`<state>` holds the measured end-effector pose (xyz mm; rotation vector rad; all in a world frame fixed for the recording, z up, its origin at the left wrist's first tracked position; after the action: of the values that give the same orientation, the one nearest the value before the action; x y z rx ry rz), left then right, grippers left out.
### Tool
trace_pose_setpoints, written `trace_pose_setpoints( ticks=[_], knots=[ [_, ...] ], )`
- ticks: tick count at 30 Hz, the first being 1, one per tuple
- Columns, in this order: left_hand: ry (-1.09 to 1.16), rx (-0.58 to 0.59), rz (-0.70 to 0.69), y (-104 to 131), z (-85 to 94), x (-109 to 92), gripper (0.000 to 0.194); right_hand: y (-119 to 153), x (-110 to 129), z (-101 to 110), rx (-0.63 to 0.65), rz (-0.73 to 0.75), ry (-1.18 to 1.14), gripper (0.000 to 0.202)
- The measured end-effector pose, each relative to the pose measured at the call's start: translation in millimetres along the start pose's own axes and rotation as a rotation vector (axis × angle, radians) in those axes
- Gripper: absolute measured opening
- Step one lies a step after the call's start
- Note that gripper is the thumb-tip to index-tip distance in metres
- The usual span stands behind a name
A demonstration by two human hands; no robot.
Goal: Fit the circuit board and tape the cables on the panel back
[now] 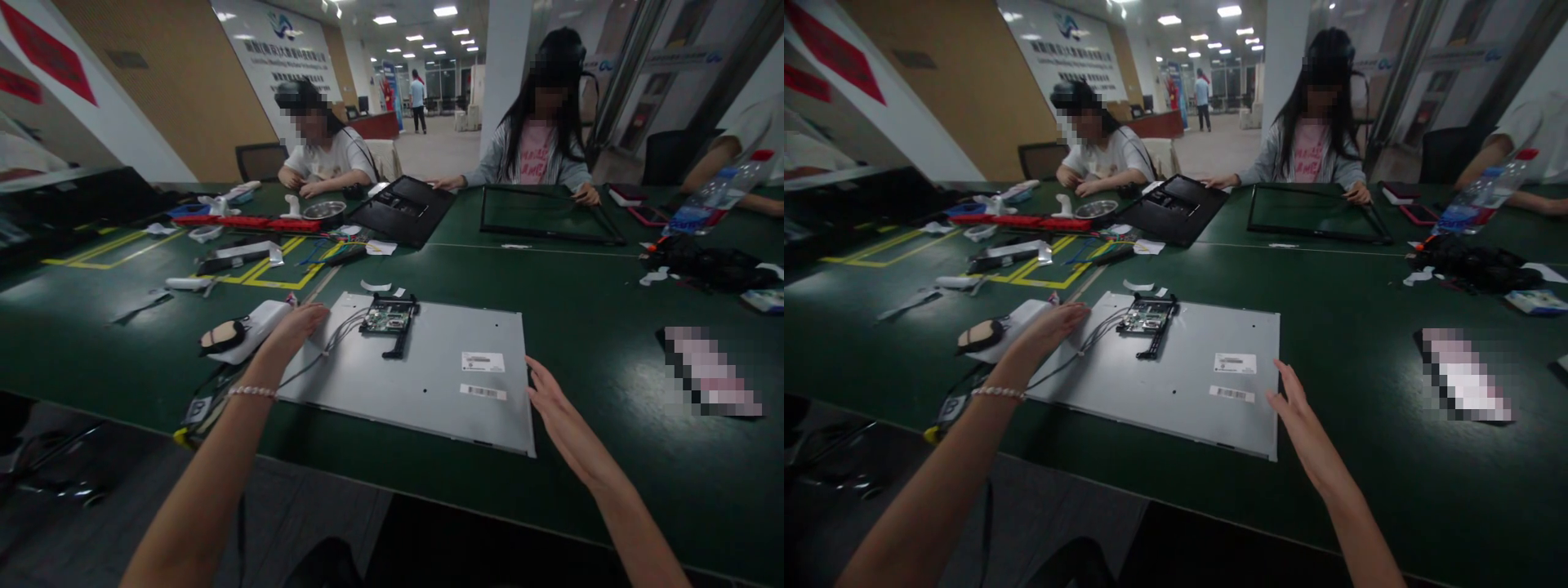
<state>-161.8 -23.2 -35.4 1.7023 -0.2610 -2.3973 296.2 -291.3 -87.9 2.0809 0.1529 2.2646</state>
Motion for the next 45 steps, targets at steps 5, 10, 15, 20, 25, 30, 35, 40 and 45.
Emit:
trace_pose_setpoints(
  ticks=[5,10,15,20,25,30,35,40,45],
  knots=[
    [0.155,-0.014,0.051,6.9,-5.6,3.4,0.010,12.0,10.5,10.8,-0.036,-0.047,-0.322,0.067],
    [0.237,0.054,0.064,20.2,-19.1,4.5,0.010,28.9,12.4,27.2,-0.085,-0.051,-0.404,0.058],
    [0.295,0.071,0.069,33.8,-37.0,5.8,0.016,39.1,1.4,46.6,-0.152,-0.077,-0.411,0.058],
    [0.318,0.118,0.053,46.4,-56.4,5.6,0.023,48.7,-12.8,66.9,-0.223,-0.089,-0.369,0.060],
    [0.296,0.167,0.051,64.2,-77.9,-0.9,0.034,55.3,-29.5,92.5,-0.306,-0.077,-0.241,0.067],
    [0.161,0.195,-0.001,81.8,-100.9,-7.4,0.047,61.6,-42.4,115.7,-0.372,-0.087,-0.105,0.073],
    [0.100,0.237,-0.073,97.9,-123.4,-12.6,0.055,74.2,-33.9,124.9,-0.412,-0.091,-0.010,0.072],
    [0.035,0.247,-0.071,113.8,-145.6,-17.3,0.052,81.7,-24.0,127.8,-0.524,-0.181,0.116,0.073],
    [-0.033,0.249,-0.155,120.9,-167.5,-18.2,0.048,75.8,-32.4,137.7,-0.527,-0.198,0.249,0.078]
  ],
)
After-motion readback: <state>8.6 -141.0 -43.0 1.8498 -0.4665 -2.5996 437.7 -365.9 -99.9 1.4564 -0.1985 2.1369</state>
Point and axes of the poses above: each hand's wrist, its own y-axis away from the middle knuckle, its own z-axis out of the back of the hand, x = y × z, the point moved 4 cm from there along -y, towards the middle knuckle, and after that the axes turned 9 degrees about x, right-handed, at the moved point
